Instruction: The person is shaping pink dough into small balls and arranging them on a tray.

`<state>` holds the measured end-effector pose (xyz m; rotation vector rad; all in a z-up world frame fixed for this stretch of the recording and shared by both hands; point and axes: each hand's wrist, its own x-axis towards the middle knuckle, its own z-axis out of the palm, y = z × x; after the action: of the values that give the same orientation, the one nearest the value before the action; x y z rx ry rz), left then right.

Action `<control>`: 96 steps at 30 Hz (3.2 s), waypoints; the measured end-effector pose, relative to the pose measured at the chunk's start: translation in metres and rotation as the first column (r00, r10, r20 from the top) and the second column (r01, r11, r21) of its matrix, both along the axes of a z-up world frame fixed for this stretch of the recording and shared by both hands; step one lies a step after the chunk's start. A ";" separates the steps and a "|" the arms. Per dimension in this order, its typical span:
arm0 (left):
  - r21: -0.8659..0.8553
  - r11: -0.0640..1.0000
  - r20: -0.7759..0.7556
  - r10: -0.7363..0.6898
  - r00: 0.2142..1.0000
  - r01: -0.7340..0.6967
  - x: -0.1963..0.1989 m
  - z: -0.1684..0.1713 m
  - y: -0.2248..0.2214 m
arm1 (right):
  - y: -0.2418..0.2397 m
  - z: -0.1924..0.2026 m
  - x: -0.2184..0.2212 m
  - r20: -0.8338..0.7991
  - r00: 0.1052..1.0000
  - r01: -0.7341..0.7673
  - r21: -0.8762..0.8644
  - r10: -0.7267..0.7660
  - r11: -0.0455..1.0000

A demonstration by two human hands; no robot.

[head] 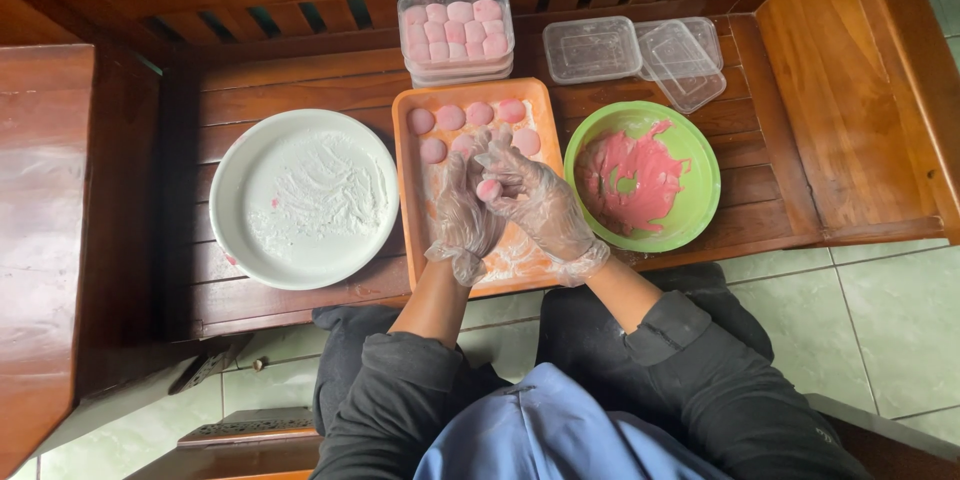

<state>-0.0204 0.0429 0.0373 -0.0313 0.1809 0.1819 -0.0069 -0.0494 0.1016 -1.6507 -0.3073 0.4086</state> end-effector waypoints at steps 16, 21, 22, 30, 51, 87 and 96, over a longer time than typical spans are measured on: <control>0.014 0.987 -0.139 -0.154 0.978 0.158 -0.011 0.065 0.016 | 0.004 0.004 -0.004 -0.077 0.985 0.171 0.342 -0.154 0.924; 0.068 0.963 -0.097 -0.254 0.962 0.261 -0.014 0.060 0.028 | 0.003 -0.003 0.001 -0.025 1.000 -0.006 0.165 0.010 0.986; 0.090 0.950 -0.083 -0.293 0.953 0.300 -0.015 0.059 0.029 | 0.002 -0.015 0.001 0.126 0.992 -0.029 0.063 0.020 0.998; -0.065 0.993 -0.270 -0.115 0.956 0.102 0.021 -0.073 0.034 | -0.009 -0.072 0.026 -0.058 0.998 0.048 0.186 -0.037 0.981; 0.495 0.847 -0.535 0.119 0.836 0.196 0.014 -0.017 0.040 | -0.033 -0.421 0.167 0.388 0.837 0.321 -0.919 0.385 0.228; 0.308 -0.930 -0.404 -0.317 0.858 -0.199 -0.003 -0.066 -0.113 | -0.158 -0.168 0.097 0.204 0.840 -0.033 -0.905 0.502 0.424; 0.412 -0.897 -0.313 -0.301 0.901 -0.157 0.009 -0.105 -0.123 | -0.151 -0.137 0.086 0.278 0.796 0.028 -0.904 0.537 0.427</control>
<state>-0.0109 -0.0804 -0.0681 2.6114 -0.5087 -0.2324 0.0792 -0.2004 -0.0351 -2.8097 -0.9303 0.3444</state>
